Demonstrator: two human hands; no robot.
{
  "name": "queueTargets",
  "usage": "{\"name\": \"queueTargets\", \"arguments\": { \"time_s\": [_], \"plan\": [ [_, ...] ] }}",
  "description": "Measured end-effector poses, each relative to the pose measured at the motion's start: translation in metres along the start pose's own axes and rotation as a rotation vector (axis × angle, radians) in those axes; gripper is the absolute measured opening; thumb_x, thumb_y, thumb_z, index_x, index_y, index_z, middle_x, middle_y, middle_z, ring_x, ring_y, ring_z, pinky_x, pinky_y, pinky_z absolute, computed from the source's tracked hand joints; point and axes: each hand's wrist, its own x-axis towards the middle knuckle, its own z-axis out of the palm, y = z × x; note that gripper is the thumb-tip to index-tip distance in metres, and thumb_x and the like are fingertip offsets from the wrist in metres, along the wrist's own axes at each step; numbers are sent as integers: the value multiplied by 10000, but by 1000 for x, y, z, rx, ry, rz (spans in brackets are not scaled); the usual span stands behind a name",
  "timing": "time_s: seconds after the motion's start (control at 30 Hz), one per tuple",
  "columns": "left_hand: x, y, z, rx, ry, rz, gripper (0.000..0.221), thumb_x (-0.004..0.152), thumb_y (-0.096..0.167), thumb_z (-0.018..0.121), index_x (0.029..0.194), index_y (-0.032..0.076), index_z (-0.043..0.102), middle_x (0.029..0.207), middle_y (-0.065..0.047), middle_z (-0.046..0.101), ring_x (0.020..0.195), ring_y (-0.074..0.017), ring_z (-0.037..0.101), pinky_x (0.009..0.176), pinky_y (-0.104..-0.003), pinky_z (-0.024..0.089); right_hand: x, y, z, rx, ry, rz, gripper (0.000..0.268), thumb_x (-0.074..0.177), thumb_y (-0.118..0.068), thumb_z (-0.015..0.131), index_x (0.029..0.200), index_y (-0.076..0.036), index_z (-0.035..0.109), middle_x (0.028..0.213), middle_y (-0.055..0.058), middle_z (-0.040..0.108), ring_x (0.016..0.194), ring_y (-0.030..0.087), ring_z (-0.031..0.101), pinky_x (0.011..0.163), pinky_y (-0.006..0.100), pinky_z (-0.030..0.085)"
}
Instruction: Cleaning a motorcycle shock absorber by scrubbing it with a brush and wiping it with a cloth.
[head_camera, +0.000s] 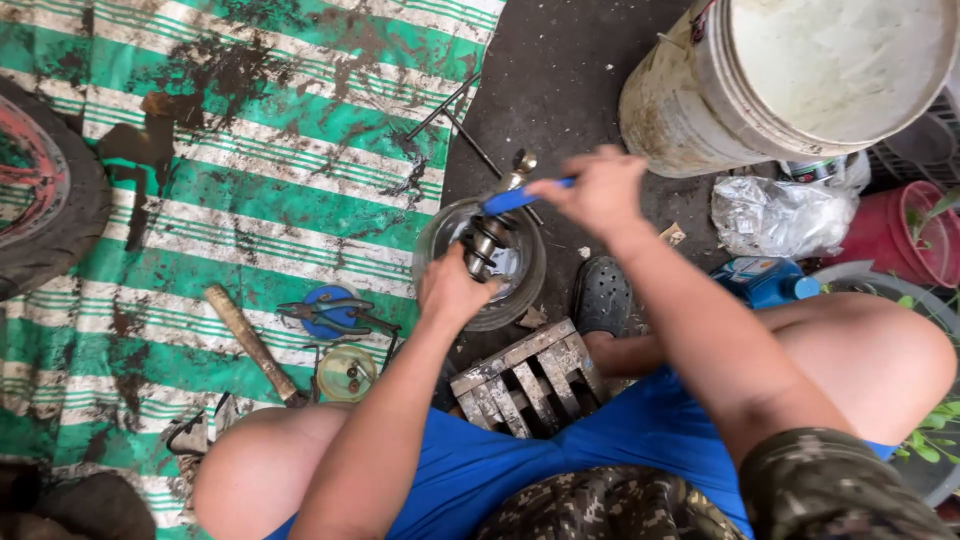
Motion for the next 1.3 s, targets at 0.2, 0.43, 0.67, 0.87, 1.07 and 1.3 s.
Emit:
{"name": "queueTargets", "arguments": {
  "time_s": [0.2,0.43,0.67,0.87,1.07,1.3],
  "plan": [
    [7,-2,-10,-26,10,17,720,697,467,916,1323,145,765,1223,-162,837,1251,-404,769,1049,-519,623,-2,48,-3,-30,93,-88,672,900,-982,680,822,-326,807,743,-44,772,928,203,734,956,519,478],
    [26,-20,0,-112,-51,110,702,602,449,979,1205,121,830,1140,-133,861,1204,-366,790,999,-499,640,-3,41,13,13,-27,98,755,934,-1042,631,861,-317,828,784,2,784,994,316,766,975,648,459],
    [36,-31,1,-231,-76,122,634,604,389,993,1135,77,841,1077,-144,868,1183,-357,797,977,-482,625,-11,20,-10,-73,28,-49,724,950,-1015,597,835,-332,808,746,-56,771,973,204,741,992,577,465],
    [45,-34,5,-233,-72,152,627,592,372,998,1120,73,841,1081,-162,864,1198,-363,790,991,-490,622,-15,102,-5,-89,10,100,785,1000,-1003,624,822,-271,846,684,63,764,842,356,794,877,602,502],
    [48,-35,1,-216,-92,108,646,582,394,1006,1124,84,843,1088,-134,865,1186,-335,796,966,-461,626,-4,-56,-18,62,205,-198,621,818,-995,709,769,-383,798,670,-78,725,876,198,697,936,565,432],
    [58,-42,5,-259,-129,138,630,562,311,994,1114,45,845,1089,-168,861,1195,-370,792,991,-465,610,-21,123,-8,-250,-71,221,816,990,-1044,571,901,-290,872,776,40,811,986,312,782,918,614,465]
  ]
}}
